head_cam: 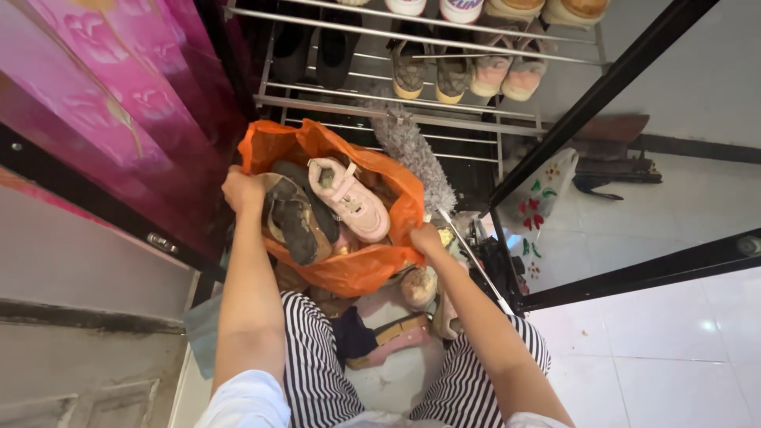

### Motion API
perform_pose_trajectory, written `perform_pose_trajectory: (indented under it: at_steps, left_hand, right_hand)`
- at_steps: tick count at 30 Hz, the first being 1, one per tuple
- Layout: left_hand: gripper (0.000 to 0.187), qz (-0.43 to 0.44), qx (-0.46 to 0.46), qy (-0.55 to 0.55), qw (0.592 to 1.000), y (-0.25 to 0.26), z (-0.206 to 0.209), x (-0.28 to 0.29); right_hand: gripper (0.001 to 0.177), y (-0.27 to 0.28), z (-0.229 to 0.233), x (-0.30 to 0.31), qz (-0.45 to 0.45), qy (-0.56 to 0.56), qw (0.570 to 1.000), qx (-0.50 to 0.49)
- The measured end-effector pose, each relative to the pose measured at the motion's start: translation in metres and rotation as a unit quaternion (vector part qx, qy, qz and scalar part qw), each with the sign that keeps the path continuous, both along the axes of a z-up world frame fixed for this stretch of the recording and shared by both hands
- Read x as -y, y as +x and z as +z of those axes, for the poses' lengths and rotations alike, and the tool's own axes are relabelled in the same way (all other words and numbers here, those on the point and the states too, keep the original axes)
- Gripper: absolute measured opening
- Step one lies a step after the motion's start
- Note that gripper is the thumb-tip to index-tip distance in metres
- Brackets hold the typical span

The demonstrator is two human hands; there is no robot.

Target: Organizing various shoes and sandals from a pile into a plastic bag and onto a rack.

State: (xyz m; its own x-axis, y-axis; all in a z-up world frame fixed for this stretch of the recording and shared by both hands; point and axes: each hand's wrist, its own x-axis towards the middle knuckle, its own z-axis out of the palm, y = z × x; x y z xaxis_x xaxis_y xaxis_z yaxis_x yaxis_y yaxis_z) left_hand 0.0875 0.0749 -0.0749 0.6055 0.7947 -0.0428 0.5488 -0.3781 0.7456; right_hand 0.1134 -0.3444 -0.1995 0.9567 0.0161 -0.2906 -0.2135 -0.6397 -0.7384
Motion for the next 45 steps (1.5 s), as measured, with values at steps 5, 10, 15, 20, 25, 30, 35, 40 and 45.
perform_pose_trajectory:
  at_steps: [5, 10, 15, 20, 25, 30, 35, 40, 45]
  left_hand:
    - [0.036, -0.004, 0.098, 0.03, 0.995, 0.032, -0.057, -0.021]
    - [0.066, -0.002, 0.088, -0.019, 0.996, 0.035, -0.035, -0.017]
    - [0.054, -0.053, 0.019, -0.053, 0.997, 0.018, 0.01, -0.002]
    - [0.034, -0.02, 0.136, -0.048, 0.989, 0.027, 0.021, 0.0]
    - [0.022, -0.055, 0.249, -0.129, 0.958, 0.022, 0.069, -0.013]
    - [0.016, -0.12, 0.398, -0.189, 0.889, 0.056, 0.069, -0.054]
    - [0.021, -0.143, 0.422, -0.279, 0.851, 0.055, 0.122, -0.057]
    - [0.022, -0.162, 0.436, -0.258, 0.847, 0.027, 0.171, -0.049]
    - [0.018, -0.185, 0.466, -0.259, 0.825, 0.03, 0.169, -0.053]
  right_hand:
    - [0.033, 0.039, -0.089, 0.017, -0.152, 0.351, 0.923, -0.029]
    - [0.026, -0.018, 0.081, -0.012, -0.135, 0.471, 0.861, -0.138]
    - [0.037, -0.014, 0.126, 0.0, -0.035, 0.368, 0.91, -0.188]
    - [0.029, 0.015, 0.09, 0.012, -0.087, 0.335, 0.935, -0.071]
    - [0.026, 0.019, 0.142, 0.005, -0.113, 0.339, 0.933, -0.034]
    - [0.021, 0.019, 0.216, -0.011, -0.092, 0.337, 0.937, 0.008]
    - [0.02, 0.03, 0.255, -0.026, -0.052, 0.392, 0.917, 0.055]
    - [0.017, 0.045, 0.295, -0.023, -0.065, 0.449, 0.885, 0.106]
    - [0.016, 0.053, 0.306, -0.001, -0.057, 0.453, 0.874, 0.167]
